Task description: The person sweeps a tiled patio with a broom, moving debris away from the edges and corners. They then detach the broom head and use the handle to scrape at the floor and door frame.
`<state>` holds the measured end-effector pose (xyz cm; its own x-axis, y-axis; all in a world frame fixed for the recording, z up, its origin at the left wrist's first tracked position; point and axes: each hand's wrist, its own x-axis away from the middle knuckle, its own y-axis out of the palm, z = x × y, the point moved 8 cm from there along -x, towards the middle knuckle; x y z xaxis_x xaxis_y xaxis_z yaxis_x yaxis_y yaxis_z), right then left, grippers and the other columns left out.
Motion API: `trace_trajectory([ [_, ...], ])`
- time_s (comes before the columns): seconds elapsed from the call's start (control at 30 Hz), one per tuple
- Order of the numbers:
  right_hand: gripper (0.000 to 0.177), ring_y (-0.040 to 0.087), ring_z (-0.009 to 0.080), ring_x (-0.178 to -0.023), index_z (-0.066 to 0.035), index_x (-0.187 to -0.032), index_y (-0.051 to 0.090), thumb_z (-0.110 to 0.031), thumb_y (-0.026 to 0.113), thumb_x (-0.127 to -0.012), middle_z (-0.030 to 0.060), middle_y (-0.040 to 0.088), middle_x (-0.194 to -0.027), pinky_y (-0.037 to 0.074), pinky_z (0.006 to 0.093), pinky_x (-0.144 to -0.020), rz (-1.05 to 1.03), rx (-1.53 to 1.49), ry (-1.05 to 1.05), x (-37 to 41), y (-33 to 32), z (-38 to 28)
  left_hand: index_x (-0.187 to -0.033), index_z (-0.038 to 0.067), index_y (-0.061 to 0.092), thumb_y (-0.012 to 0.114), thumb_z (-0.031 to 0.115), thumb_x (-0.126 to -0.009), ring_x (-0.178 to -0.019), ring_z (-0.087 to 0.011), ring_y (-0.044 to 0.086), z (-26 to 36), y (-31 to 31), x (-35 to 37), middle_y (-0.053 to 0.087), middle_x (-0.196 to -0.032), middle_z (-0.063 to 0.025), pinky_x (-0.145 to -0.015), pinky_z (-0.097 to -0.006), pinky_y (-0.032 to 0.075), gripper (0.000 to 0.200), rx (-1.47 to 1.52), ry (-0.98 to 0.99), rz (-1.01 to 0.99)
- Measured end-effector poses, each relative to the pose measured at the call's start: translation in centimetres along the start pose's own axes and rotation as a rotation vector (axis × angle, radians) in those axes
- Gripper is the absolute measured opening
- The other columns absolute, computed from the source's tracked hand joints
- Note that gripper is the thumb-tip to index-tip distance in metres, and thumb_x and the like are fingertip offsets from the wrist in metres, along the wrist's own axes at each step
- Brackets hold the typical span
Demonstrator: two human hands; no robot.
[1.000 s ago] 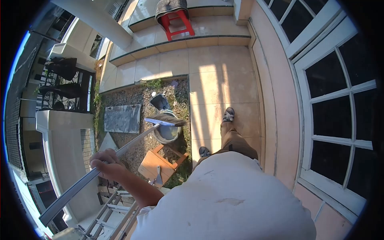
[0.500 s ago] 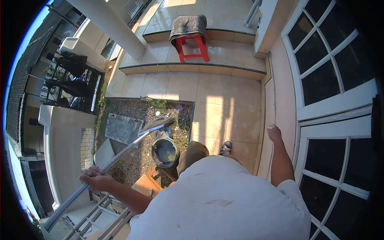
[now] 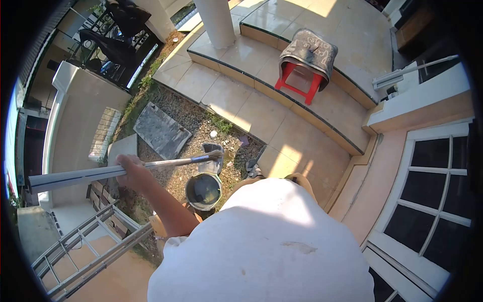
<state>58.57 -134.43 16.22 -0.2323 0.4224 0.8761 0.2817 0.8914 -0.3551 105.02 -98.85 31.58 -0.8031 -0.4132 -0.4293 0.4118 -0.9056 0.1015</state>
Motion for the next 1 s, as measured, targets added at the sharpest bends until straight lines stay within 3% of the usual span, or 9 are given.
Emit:
trace_trajectory([
  [0.27, 0.037, 0.064, 0.0178, -0.088, -0.003, -0.121, 0.061, -0.025, 0.062, -0.091, 0.0116, 0.067, -0.099, 0.05, 0.0339, -0.073, -0.022, 0.153, -0.06, -25.1, -6.8, 4.6, -0.069, 0.01, 0.036, 0.054, 0.039, -0.099, -0.047, -0.0102, 0.036, -4.5, 10.2, -5.1, 0.035, -0.054, 0.0004, -0.043, -0.0249, 0.031, 0.045, 0.05, 0.161, -0.188],
  [0.53, 0.04, 0.065, 0.0175, -0.078, 0.0, -0.122, 0.06, -0.025, 0.062, -0.091, 0.0127, 0.067, -0.087, 0.05, 0.0342, -0.06, -0.099, 0.467, -0.304, -42.6, -12.7, -9.7, -0.066, 0.012, 0.034, 0.049, 0.032, -0.101, -0.041, -0.0111, 0.033, -3.3, 12.5, -10.9, 0.031, -0.05, 0.0008, -0.048, -0.0283, 0.037, 0.043, -0.002, 0.222, -0.02],
  [0.6, 0.041, 0.065, 0.0174, -0.075, 0.001, -0.122, 0.06, -0.025, 0.062, -0.091, 0.013, 0.067, -0.085, 0.05, 0.0343, -0.057, -0.096, 0.56, -0.394, -46.0, -14.3, -16.9, -0.065, 0.012, 0.035, 0.053, 0.03, -0.098, -0.041, -0.0113, 0.033, -1.9, 12.3, -11.5, 0.032, -0.049, 0.0005, -0.049, -0.0282, 0.038, 0.041, -0.039, 0.294, 0.105],
  [0.63, 0.041, 0.062, 0.0152, -0.069, -0.001, -0.129, 0.056, -0.021, 0.058, -0.094, 0.0106, 0.068, -0.086, 0.049, 0.0327, -0.055, -0.231, 0.521, -0.768, -48.4, -13.4, -24.8, -0.065, 0.012, 0.036, 0.054, 0.028, -0.096, -0.041, -0.0114, 0.034, -1.7, 11.7, -11.2, 0.034, -0.05, 0.0002, -0.049, -0.0281, 0.038, 0.039, -0.039, 0.302, 0.168],
  [0.67, 0.043, 0.057, 0.0131, -0.063, -0.004, -0.133, 0.054, -0.022, 0.059, -0.094, 0.0081, 0.066, -0.084, 0.047, 0.0289, -0.052, -0.194, 0.218, -0.394, -43.3, -12.7, -35.4, -0.065, 0.012, 0.036, 0.054, 0.028, -0.096, -0.041, -0.0114, 0.034, -1.6, 11.3, -10.8, 0.034, -0.05, 0.0002, -0.049, -0.0281, 0.038, 0.039, -0.083, 0.291, 0.207],
  [0.77, 0.038, 0.052, 0.0067, -0.059, -0.008, -0.131, 0.056, -0.02, 0.06, -0.095, 0.001, 0.06, -0.077, 0.042, 0.024, -0.05, -0.217, 0.24, -0.644, -43.1, -10.9, -54.9, -0.066, 0.011, 0.038, 0.054, 0.026, -0.095, -0.042, -0.0119, 0.037, -1.9, 9.9, -9.6, 0.038, -0.051, -0.0012, -0.049, -0.0294, 0.039, 0.036, -0.146, 0.237, 0.318],
  [0.83, 0.035, 0.05, 0.006, -0.059, -0.01, -0.13, 0.058, -0.019, 0.059, -0.096, 0.0019, 0.059, -0.078, 0.041, 0.0227, -0.05, -0.164, 0.259, -0.717, -47.3, -10.2, -62.6, -0.068, 0.01, 0.04, 0.054, 0.027, -0.096, -0.044, -0.0132, 0.04, -2.7, 8.1, -9.5, 0.041, -0.052, -0.003, -0.049, -0.0315, 0.041, 0.035, -0.249, 0.255, 0.429],
  [0.9, 0.036, 0.059, 0.0123, -0.063, -0.008, -0.128, 0.058, -0.019, 0.06, -0.094, 0.0088, 0.064, -0.086, 0.047, 0.0267, -0.055, 0.042, 0.586, -1.063, -49.6, -9.3, -70.1, -0.065, 0.009, 0.041, 0.052, 0.025, -0.096, -0.045, -0.0155, 0.043, -3.6, 6.9, -10.1, 0.043, -0.052, -0.0045, -0.049, -0.033, 0.042, 0.036, -0.285, 0.347, 0.443],
  [1.0, 0.039, 0.066, 0.0203, -0.07, -0.005, -0.127, 0.058, -0.018, 0.06, -0.09, 0.0157, 0.068, -0.095, 0.052, 0.0324, -0.061, 0.071, 0.734, -0.878, -49.5, -7.6, -73.5, -0.059, 0.007, 0.042, 0.048, 0.02, -0.095, -0.047, -0.017, 0.044, -8.2, 2.9, -11.6, 0.045, -0.055, -0.0051, -0.05, -0.0322, 0.042, 0.039, -0.304, 0.189, 0.812],
])
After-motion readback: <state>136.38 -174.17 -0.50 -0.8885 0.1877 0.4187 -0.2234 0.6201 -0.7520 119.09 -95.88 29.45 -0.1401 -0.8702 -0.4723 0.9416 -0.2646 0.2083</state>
